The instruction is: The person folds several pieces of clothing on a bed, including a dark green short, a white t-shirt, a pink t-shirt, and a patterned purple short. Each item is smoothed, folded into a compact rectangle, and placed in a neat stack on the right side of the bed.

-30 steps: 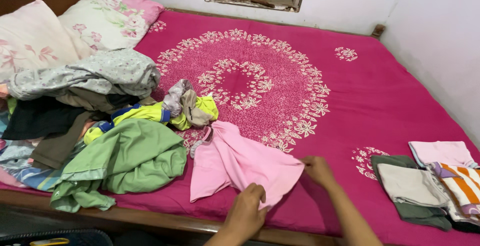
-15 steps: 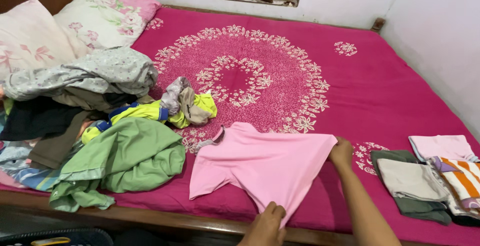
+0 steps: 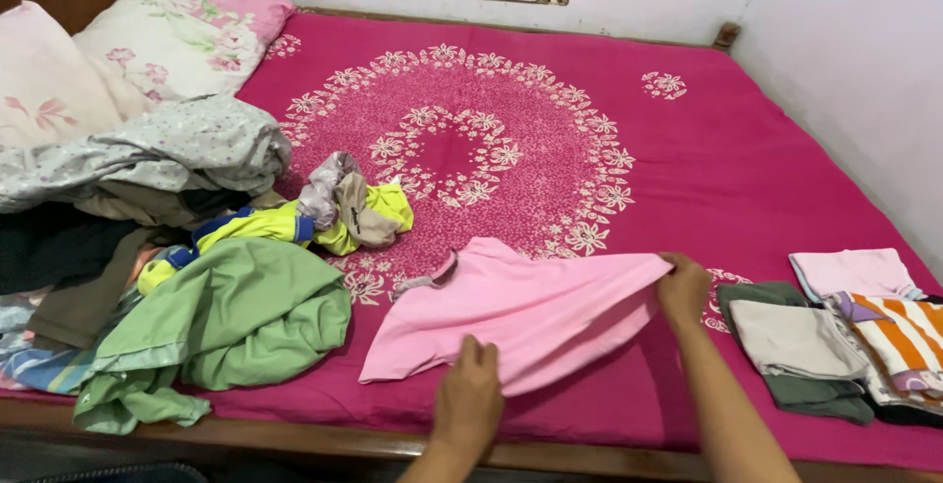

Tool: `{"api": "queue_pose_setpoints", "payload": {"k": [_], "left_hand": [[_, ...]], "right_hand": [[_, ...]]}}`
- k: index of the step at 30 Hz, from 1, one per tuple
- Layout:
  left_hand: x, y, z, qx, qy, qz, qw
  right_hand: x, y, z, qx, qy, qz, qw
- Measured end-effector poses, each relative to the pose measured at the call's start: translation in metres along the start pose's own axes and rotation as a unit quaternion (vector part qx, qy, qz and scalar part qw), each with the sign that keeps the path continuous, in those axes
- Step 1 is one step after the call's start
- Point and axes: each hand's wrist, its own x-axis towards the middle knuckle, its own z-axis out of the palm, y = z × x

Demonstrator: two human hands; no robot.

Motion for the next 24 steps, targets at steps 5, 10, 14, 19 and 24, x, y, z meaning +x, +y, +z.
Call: {"api": "queue_pose_setpoints", "payload": {"k": [5, 10, 14, 19, 24], "left_hand": [[0.030, -0.021, -0.054, 0.003, -0.098, -0.170, 0.981], [0.075, -0.013, -0.092, -0.213, 0.080, -0.013, 0.974], [0.094, 0.040, -0.104, -0.264, 0.030, 0.056, 0.962], [0.123, 0.068, -0.152, -0.120, 0.133, 0.170, 0.969], [0.119, 0.108, -0.178, -0.075, -0.058, 0.161, 0.982]], "right_hand": [[0.008, -0.023, -0.032, -0.139, 0.094, -0.054, 0.984], [0.042, -0.059, -0.061, 0.239, -0.111, 0.327, 0.908], [0.094, -0.063, -0.084, 0.361, -0.089, 0.301, 0.878], [0.187, -0.061, -0.143, 0.369, 0.037, 0.114, 0.922], [0.218, -0.092, -0.193, 0.241, -0.029, 0.157, 0.957]]}}
